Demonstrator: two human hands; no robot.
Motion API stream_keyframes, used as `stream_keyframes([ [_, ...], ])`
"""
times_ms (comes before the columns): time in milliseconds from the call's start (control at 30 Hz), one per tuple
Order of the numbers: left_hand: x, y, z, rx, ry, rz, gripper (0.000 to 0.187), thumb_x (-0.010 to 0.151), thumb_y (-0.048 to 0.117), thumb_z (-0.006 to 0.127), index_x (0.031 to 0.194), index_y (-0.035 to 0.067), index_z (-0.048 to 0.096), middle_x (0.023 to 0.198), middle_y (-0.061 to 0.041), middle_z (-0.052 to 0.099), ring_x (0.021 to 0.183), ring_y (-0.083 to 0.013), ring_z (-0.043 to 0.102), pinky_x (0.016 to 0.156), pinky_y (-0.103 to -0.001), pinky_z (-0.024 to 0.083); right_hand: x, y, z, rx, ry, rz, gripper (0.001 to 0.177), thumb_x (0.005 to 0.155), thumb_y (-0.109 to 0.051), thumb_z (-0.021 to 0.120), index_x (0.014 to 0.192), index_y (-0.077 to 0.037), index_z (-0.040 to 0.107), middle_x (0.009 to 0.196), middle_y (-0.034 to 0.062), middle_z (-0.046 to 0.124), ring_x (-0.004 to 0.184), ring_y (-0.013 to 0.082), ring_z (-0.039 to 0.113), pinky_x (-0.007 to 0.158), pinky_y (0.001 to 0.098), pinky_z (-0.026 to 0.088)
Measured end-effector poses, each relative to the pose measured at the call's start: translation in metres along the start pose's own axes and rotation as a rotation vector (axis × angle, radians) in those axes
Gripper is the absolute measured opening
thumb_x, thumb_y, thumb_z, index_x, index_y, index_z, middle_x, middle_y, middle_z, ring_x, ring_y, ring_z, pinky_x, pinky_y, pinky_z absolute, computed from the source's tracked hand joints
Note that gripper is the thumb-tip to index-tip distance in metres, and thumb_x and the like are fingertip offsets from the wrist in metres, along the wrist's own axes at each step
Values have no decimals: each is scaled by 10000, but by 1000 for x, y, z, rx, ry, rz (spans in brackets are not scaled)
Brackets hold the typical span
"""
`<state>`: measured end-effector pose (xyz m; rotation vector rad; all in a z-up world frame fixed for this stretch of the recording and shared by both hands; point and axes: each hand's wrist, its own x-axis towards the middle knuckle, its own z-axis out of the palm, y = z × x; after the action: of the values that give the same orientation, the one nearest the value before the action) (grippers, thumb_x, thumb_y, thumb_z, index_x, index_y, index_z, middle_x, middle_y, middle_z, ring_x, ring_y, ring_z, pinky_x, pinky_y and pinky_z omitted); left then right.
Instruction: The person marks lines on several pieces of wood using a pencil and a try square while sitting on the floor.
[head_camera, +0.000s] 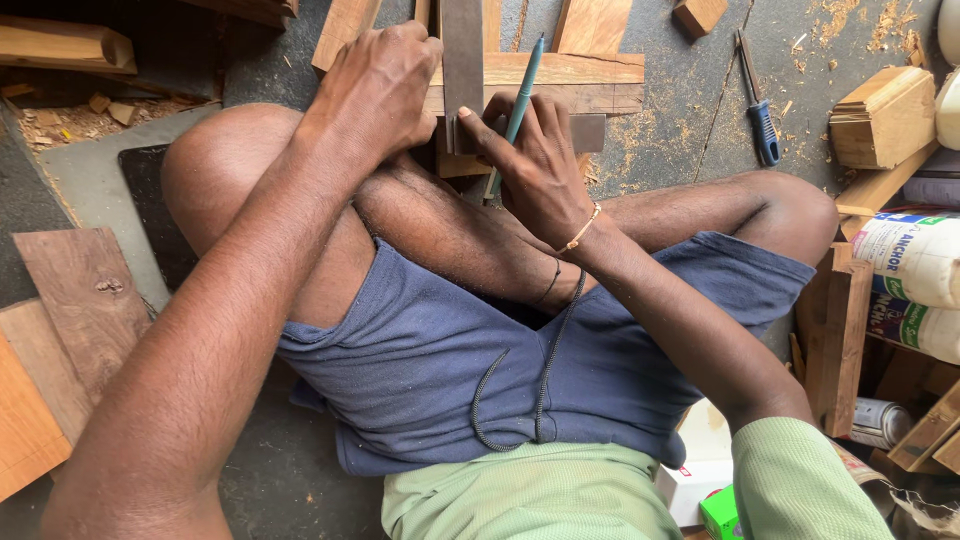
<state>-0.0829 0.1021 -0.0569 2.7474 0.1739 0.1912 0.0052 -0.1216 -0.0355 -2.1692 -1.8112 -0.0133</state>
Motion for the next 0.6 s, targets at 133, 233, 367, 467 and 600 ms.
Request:
stream_keyframes([
  [133, 0, -1, 2, -14, -13, 3, 295, 722, -24, 830, 989, -34, 705, 930, -166, 679, 837, -332, 733, 767, -447, 645, 0, 3, 4, -90, 52, -40, 609, 951, 20, 662, 1518, -167, 548, 1261, 128, 546, 1224, 297, 534, 1092, 526, 427],
  [233, 0, -1, 6, 6, 12, 10, 307, 716, -51, 814, 1006, -45, 715, 956, -171, 690, 841, -324, 735, 766, -423, 653, 1, 5, 2, -28, 56, -65, 634, 942, 39, 660, 1531, -163, 536, 1273, 140, 516, 1248, 317, 529, 1139, 533, 437],
  [367, -1, -3, 12, 11, 35, 12, 276, 730, -59, 804, 993, -44, 721, 996, -178, 699, 872, -328, 737, 795, -408, 654, -3, 5, 2, 60, -33, -26, 666, 952, 83, 661, 1566, -129, 515, 1316, 176, 490, 1251, 360, 525, 1098, 501, 489],
  [467, 1, -3, 13, 16, 73, 30, 328, 696, -42, 813, 1012, -54, 726, 995, -190, 701, 878, -333, 735, 794, -411, 647, -5, 9, 5, 91, -42, -36, 704, 938, 96, 670, 1580, -134, 493, 1303, 175, 491, 1235, 347, 531, 1087, 486, 515],
  [600, -2, -3, 15, 12, 60, 22, 347, 703, -26, 824, 1035, -57, 725, 1012, -204, 692, 920, -343, 728, 819, -424, 639, -6, 15, 14, 50, -62, -24, 712, 956, 115, 657, 1590, -172, 505, 1481, 192, 439, 1386, 374, 458, 1197, 487, 470],
])
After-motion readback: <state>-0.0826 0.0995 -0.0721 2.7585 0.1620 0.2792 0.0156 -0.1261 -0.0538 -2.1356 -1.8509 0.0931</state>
